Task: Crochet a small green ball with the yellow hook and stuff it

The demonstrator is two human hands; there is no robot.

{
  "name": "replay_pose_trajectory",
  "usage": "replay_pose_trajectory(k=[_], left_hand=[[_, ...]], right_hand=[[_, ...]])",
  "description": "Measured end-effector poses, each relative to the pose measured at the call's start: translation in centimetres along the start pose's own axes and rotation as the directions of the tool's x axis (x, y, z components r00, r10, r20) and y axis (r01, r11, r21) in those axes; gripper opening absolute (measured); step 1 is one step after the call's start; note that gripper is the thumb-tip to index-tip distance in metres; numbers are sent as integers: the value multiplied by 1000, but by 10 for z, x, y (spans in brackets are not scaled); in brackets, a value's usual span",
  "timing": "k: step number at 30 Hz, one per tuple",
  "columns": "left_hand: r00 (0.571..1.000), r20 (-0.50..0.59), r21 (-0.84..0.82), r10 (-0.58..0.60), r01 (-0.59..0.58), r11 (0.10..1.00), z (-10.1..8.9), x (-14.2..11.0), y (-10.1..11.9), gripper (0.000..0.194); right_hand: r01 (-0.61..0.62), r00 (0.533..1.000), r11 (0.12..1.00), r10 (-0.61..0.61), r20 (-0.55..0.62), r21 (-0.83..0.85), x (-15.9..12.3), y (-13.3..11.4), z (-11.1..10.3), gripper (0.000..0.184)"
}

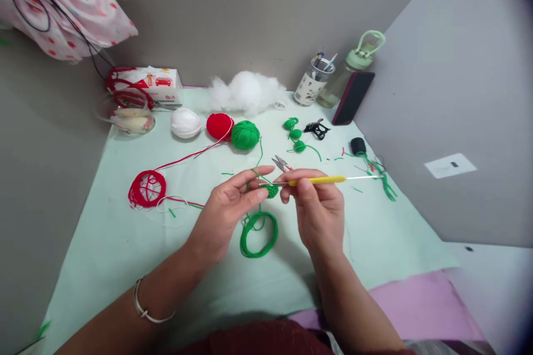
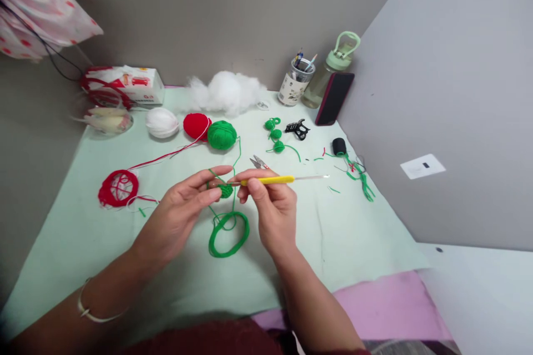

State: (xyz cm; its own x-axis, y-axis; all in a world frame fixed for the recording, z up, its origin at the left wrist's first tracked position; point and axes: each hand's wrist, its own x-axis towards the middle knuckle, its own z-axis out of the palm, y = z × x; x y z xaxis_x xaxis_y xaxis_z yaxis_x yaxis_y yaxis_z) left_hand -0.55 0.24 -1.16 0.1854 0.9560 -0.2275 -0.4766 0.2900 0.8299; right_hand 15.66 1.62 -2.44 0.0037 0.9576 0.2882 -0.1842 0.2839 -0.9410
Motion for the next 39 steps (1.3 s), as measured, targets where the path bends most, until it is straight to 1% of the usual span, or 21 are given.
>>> replay_pose_trajectory(k=[3,6,8,11,13,14,16,17,18,20,24,26,27,28,29,30,32,33,34,36,39], left_hand=[[1000,-8,23,5,-5,1000,-1,0,1,30],[999,-29,60,14,-12,998,-2,-1,2,31],[999,-47,89,28,-23,996,-2,-2,2,32],[995,-67,150,71,-61,987,-4,-2,1,33],[990,-78,206,114,-96,974,-5,-1,0,33],[987,-88,233,138,-114,966,-5,-1,-1,33],[977,-117,269,181,-144,952,-4,-1,-4,32],[972,-130,273,194,-153,950,-3,-1,-5,33],[969,-141,269,202,-159,950,-2,-1,-6,35],[968,-150,252,202,-160,954,0,-3,-8,39],[976,-152,173,158,-131,976,3,-5,-8,45],[993,-115,12,32,-31,999,3,-4,-6,49],[996,-76,-83,-56,50,995,3,-3,-3,51],[990,-35,-165,-136,129,978,1,-2,-1,52],[981,0,-223,-194,189,956,0,-1,2,51],[975,22,-255,-220,219,942,-2,1,5,48],[981,20,-263,-191,190,946,-4,3,10,42],[987,13,-250,-158,157,956,-5,3,11,40],[992,11,-230,-128,127,965,-5,3,12,40],[995,17,-181,-94,95,979,-3,3,12,40],[997,24,-101,-77,79,992,0,1,9,39]], right_hand=[[-39,999,994,38,12,99,2,-2,-1,20],[-19,1000,994,17,24,103,3,-3,-1,22],[18,999,999,-19,30,50,1,-4,-1,22],[133,991,983,-129,43,-129,-4,-5,-1,22],[267,963,924,-252,90,-273,-8,-4,-1,22],[351,936,875,-326,132,-332,-10,-3,-1,22],[511,859,745,-452,239,-428,-13,0,-2,24],[564,825,673,-487,288,-479,-14,2,-2,24],[592,803,607,-502,323,-530,-14,3,-2,25],[600,792,530,-502,349,-599,-15,5,-2,27],[604,778,485,-529,339,-632,-16,7,-3,31],[611,764,425,-539,355,-668,-17,8,-3,37],[614,760,423,-545,354,-666,-17,7,-3,39],[612,765,461,-550,335,-643,-17,6,-3,39],[595,784,534,-549,289,-600,-16,5,-3,36],[554,819,631,-531,218,-543,-14,4,-2,33],[424,899,823,-432,68,-379,-9,0,-1,26],[341,936,895,-352,16,-287,-7,-1,0,24],[270,961,941,-278,-10,-205,-5,-2,1,22],[181,983,976,-182,9,-121,-2,-3,3,19],[179,984,968,-175,42,-175,-1,-2,6,18]])
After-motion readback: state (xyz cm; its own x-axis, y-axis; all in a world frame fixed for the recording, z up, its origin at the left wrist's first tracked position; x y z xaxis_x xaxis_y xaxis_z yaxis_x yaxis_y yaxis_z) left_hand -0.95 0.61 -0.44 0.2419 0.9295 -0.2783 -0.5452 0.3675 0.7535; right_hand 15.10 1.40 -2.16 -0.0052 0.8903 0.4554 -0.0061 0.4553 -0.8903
